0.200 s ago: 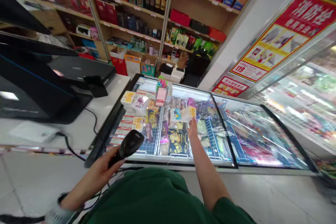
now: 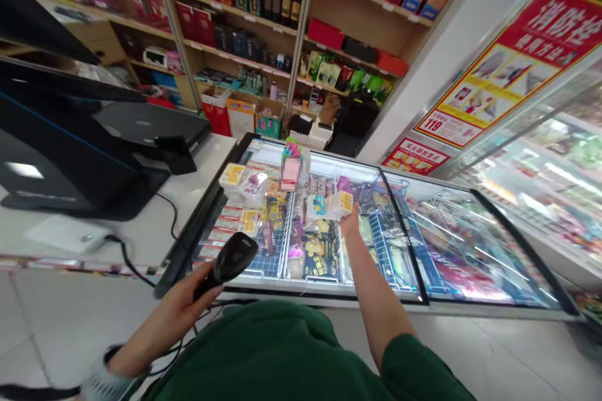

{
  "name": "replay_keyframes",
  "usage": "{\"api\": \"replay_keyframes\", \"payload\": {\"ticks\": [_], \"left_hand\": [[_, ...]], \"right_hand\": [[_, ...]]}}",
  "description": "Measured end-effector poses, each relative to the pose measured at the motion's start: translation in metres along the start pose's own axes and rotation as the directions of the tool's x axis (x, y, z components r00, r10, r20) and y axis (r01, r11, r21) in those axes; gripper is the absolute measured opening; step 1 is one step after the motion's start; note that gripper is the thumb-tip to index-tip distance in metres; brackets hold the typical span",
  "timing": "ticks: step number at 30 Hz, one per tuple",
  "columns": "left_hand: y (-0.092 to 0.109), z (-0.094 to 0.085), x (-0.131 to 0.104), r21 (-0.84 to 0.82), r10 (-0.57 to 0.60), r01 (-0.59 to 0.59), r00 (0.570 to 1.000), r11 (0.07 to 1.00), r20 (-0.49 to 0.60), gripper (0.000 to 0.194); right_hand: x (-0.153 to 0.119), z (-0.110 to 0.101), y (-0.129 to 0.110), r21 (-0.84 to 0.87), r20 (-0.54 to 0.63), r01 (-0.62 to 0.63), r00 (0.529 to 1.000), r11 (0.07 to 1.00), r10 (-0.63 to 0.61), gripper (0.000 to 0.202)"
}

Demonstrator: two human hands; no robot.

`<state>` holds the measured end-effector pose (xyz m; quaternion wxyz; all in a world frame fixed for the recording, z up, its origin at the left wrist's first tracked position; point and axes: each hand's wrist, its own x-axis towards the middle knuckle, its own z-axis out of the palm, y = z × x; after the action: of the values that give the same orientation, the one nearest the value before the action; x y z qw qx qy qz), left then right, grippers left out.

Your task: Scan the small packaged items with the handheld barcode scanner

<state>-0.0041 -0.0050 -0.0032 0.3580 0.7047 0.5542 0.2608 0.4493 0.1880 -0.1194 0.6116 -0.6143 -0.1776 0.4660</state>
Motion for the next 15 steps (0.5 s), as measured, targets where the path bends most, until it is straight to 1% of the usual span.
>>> {"api": "replay_keyframes", "payload": {"ticks": [2, 5, 9, 11, 15], "left_hand": [[-0.001, 0.000, 0.001, 0.002, 0.005, -0.005, 1.000, 1.000, -0.011, 0.053], [0.000, 0.001, 0.002, -0.003, 0.001, -0.001, 1.000, 1.000, -0.002, 0.054], [0.005, 0.000, 0.003, -0.015, -0.011, 0.011, 1.000, 1.000, 0.002, 0.053], [0.007, 0.000, 0.003, -0.019, -0.011, 0.011, 1.000, 1.000, 0.003, 0.052], [0.008, -0.001, 0.002, -0.022, -0.025, 0.025, 1.000, 0.999, 0.001, 0.053]], "right_hand": [[0.003, 0.006, -0.004, 0.036, 0.004, -0.051, 0.999, 0.998, 0.051, 0.056], [0.004, 0.012, -0.006, 0.064, -0.013, -0.068, 0.998, 0.996, 0.069, 0.051], [0.005, 0.016, -0.007, 0.028, 0.010, -0.103, 0.995, 0.994, 0.102, 0.049], [0.005, 0.013, -0.006, -0.012, 0.019, -0.080, 0.997, 0.997, 0.080, 0.052], [0.000, -0.001, -0.002, -0.111, -0.040, 0.022, 0.999, 0.994, -0.026, 0.063]]}}
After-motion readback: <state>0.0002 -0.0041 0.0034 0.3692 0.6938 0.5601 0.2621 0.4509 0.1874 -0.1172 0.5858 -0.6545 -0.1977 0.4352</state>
